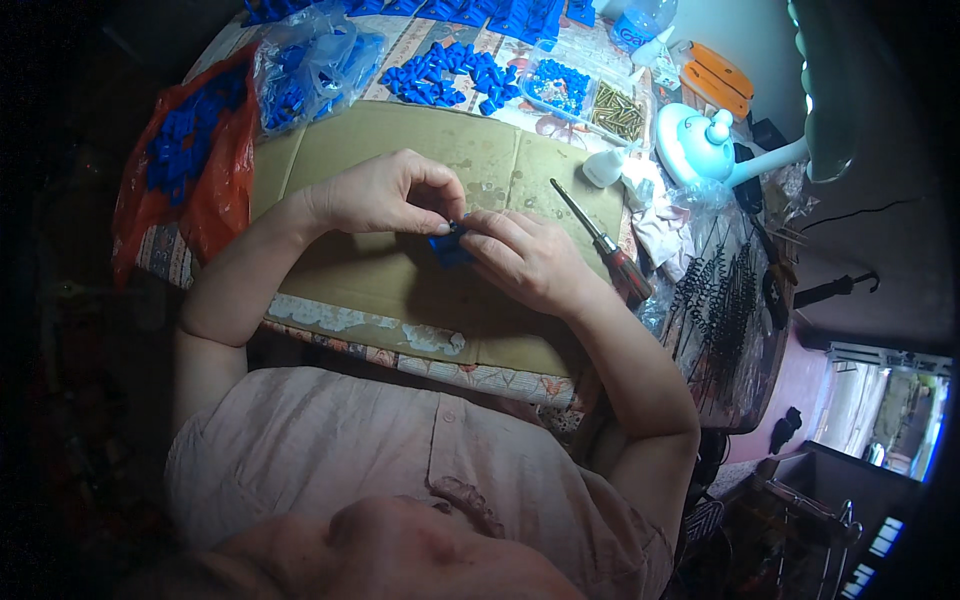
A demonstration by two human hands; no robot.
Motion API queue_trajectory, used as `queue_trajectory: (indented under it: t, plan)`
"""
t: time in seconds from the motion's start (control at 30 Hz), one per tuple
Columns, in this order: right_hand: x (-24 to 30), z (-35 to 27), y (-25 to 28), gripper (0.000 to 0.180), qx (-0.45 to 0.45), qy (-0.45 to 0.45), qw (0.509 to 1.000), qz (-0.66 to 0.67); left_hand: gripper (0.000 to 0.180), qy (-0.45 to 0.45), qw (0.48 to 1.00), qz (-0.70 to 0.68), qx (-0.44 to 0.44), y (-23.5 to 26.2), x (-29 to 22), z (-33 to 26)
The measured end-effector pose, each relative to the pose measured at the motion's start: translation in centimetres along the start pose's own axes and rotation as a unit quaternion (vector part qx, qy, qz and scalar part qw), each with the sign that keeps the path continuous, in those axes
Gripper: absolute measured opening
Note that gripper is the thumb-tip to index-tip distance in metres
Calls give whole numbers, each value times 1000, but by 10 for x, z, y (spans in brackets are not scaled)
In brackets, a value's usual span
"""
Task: The person assembles small blue plastic components and metal brackets using screws and a screwdriver.
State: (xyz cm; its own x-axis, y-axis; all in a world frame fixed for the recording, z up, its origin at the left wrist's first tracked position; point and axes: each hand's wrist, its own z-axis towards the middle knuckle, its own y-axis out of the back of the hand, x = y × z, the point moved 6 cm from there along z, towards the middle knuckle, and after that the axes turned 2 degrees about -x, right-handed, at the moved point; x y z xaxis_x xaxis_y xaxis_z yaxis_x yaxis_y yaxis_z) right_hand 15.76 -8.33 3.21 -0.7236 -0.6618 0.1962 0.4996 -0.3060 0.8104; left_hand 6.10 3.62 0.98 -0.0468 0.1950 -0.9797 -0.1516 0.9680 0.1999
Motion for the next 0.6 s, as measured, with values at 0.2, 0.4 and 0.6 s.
queue_trajectory:
  t: [0.2, 0.4, 0.6]
  plan:
    - [-1, -1, -1, 30, 0, -4, 1000, -2, 15, 69, 998, 15, 0, 1, -8, -4]
    - [0, 0, 0, 30, 1, -1, 1000, 3, 14, -25, 999, 38, -9, 0, -2, -1]
    - [-1, -2, 0, 30, -2, -3, 1000, 0, 14, 56, 998, 29, -12, 2, -3, -1]
